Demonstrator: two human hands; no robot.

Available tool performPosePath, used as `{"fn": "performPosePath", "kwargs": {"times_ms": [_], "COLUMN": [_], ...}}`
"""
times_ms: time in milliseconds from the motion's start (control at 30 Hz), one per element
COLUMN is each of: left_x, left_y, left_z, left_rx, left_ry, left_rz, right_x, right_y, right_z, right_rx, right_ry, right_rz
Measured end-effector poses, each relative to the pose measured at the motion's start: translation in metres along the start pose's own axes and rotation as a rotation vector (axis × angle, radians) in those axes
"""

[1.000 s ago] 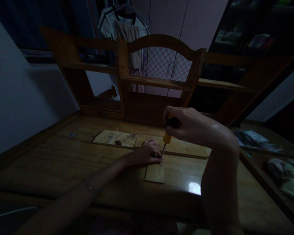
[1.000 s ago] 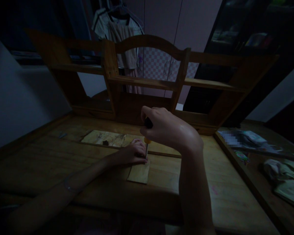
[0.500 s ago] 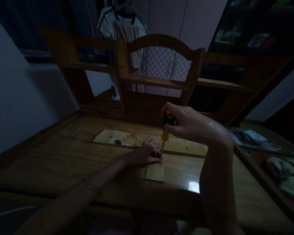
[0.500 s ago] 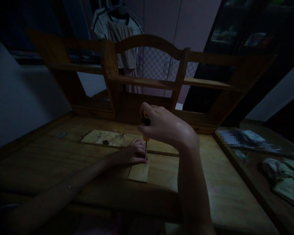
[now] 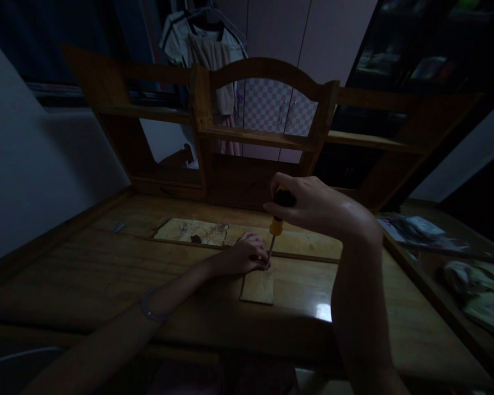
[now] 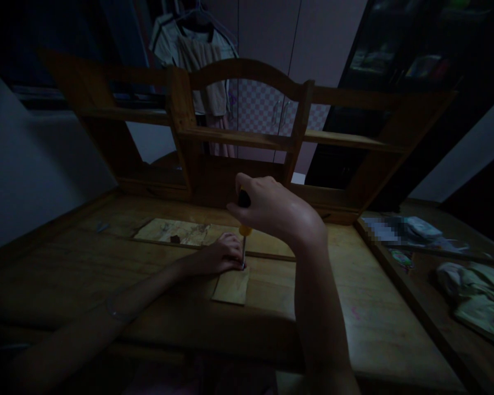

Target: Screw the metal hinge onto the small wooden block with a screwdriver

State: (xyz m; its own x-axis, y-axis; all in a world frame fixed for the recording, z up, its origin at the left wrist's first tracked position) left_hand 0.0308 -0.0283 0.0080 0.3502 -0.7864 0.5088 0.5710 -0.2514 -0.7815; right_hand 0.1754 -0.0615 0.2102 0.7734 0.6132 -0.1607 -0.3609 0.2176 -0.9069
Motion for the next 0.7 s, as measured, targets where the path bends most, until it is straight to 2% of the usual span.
{"fn": "performPosePath", "kwargs": {"times_ms": [200, 367, 533, 700], "left_x": [-0.002, 0.001, 0.000, -0.008], "left_y": [-0.001, -0.003, -0.008, -0.029], "left_z": [-0.003, -0.003, -0.002, -0.002], "left_rx": [0.043, 0.103, 0.262, 0.537], "left_ry": [0.016, -0.007, -0.061, -0.064], "left_rz": [0.011, -0.012, -0.035, -0.071], "right_x": [0.000, -0.005, -0.009, -0.014], "right_y": [0.002, -0.011, -0.027, -0.040], "right_z": [0.000, -0.006, -0.011, -0.017], "right_rx": [0.030, 0.100, 0.259, 0.400], "right_ry": [-0.075, -0.117, -0.138, -0.111], "right_rz": [0.028, 0.060, 0.074, 0.127]}}
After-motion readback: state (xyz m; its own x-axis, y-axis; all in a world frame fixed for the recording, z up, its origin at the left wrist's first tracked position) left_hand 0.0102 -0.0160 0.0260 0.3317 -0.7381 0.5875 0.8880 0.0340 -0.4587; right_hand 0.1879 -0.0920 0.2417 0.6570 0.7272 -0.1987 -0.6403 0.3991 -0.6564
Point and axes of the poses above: each hand's wrist, its own z-axis towards the middle knuckle, its own y-axis out of the palm, x = y × z, the point moved 3 cm from there along z, towards the middle knuckle, and after that the axes turned 5 degrees about x, right-handed, at the moved point
